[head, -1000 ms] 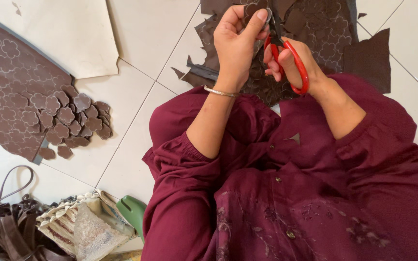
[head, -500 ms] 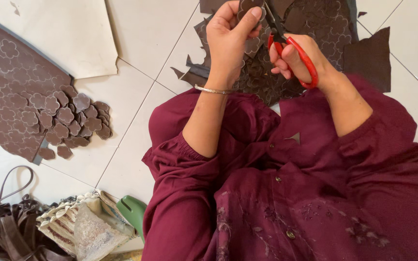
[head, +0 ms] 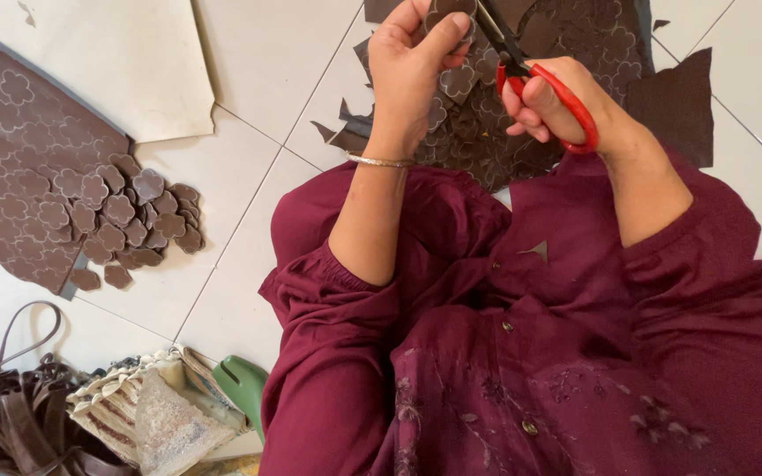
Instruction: The person sits on the floor cutting flower-shaped pieces from brown patterned leather sheets using red-handled scissors, following printed outlines. They rotate the sheet while cutting, set finished flower cutouts onto a growing pile beside them, and trim away scrap pieces.
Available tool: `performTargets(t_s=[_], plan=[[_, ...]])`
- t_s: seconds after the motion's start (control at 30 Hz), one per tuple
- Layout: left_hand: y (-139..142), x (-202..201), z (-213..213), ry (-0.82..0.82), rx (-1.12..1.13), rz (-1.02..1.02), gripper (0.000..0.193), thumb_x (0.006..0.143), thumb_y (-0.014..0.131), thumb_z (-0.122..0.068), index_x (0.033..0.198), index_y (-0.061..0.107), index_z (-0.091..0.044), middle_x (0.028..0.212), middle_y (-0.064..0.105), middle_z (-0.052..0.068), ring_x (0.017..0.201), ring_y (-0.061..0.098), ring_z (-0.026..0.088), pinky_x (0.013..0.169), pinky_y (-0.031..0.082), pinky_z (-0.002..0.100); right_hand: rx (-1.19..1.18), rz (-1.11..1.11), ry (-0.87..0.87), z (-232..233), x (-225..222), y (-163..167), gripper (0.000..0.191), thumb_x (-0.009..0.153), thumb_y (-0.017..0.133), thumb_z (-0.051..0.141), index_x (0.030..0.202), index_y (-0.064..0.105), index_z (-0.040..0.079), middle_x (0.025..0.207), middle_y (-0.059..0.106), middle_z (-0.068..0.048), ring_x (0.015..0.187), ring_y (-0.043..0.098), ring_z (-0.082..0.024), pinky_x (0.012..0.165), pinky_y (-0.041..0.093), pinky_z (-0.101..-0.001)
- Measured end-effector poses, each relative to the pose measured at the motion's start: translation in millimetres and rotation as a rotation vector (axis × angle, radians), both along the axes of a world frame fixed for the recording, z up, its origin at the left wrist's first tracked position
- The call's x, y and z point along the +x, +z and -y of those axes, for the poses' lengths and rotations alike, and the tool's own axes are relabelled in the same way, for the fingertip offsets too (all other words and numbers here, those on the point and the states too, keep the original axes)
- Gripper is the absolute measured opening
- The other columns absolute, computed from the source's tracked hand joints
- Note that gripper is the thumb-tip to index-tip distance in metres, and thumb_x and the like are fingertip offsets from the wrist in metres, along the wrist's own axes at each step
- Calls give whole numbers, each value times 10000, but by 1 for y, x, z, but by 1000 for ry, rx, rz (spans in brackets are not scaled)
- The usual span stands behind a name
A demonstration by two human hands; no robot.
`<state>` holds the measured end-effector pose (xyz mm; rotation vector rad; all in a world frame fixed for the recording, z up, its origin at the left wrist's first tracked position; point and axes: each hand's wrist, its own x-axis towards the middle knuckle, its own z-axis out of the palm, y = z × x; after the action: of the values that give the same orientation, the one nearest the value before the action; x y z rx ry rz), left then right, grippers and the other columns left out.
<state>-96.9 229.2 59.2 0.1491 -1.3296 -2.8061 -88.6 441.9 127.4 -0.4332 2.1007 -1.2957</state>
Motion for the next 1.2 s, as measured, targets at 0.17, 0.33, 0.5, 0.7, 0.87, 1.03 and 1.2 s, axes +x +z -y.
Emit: performTargets(t_s=[0.17, 0.33, 0.5, 0.7, 0.87, 1.03, 1.2], plan=[[-2, -1, 4, -36, -2, 67, 77, 923, 729, -56, 984, 709, -15, 864, 731, 41, 732, 683, 100, 659, 566, 253, 78, 47, -54, -6, 0, 1, 904, 821, 409, 920, 827, 573, 31, 618, 490, 28, 500, 527, -81, 686, 619, -350], [-5, -1, 1, -54, -2, 55, 111, 934, 731, -30, 1037, 707, 4, 881, 726, 51, 746, 675, 107, 667, 549, 253, -59, 59, -144, -7, -2, -3, 918, 876, 462, 878, 1103, 651, 9, 768, 528, 27, 635, 548, -85, 786, 577, -292], [-6, -1, 0, -24, -64, 4, 212, 910, 759, -16, 1108, 683, -11, 943, 738, 24, 796, 643, 58, 686, 511, 217, -133, -60, -114, -6, 2, -4, 843, 978, 489, 796, 1213, 623, -2, 876, 546, 28, 756, 557, -72, 716, 487, -247], [-9, 2, -6, -191, -69, 2, 233, 885, 755, 11, 1110, 697, -5, 921, 708, -4, 732, 579, 45, 638, 463, 211, -177, -127, -278, 2, 4, -6, 397, 1084, 669, 393, 1169, 640, 7, 854, 584, 10, 694, 557, -67, 811, 565, -244], [-12, 9, -19, -325, -51, 11, 168, 929, 739, -23, 1093, 699, -17, 895, 692, -8, 762, 606, 43, 682, 512, 206, -198, -69, -403, 4, 8, -4, 197, 1046, 686, 218, 1058, 625, 32, 742, 579, -21, 607, 560, -81, 728, 585, -257], [-12, 10, -25, -270, 51, 107, 109, 975, 741, -91, 1017, 658, -34, 889, 684, 12, 772, 643, 61, 669, 530, 200, -184, -106, -308, 1, 8, -5, 288, 1091, 646, 310, 1135, 610, 28, 834, 615, -25, 718, 597, -91, 722, 517, -246], [-12, 0, -13, -98, 191, 107, 132, 960, 723, -62, 1026, 622, -8, 939, 734, 87, 803, 718, 135, 688, 587, 238, -120, -118, -153, 1, 4, -8, 531, 1088, 541, 517, 1282, 602, 27, 923, 581, -6, 853, 593, -93, 767, 480, -250]])
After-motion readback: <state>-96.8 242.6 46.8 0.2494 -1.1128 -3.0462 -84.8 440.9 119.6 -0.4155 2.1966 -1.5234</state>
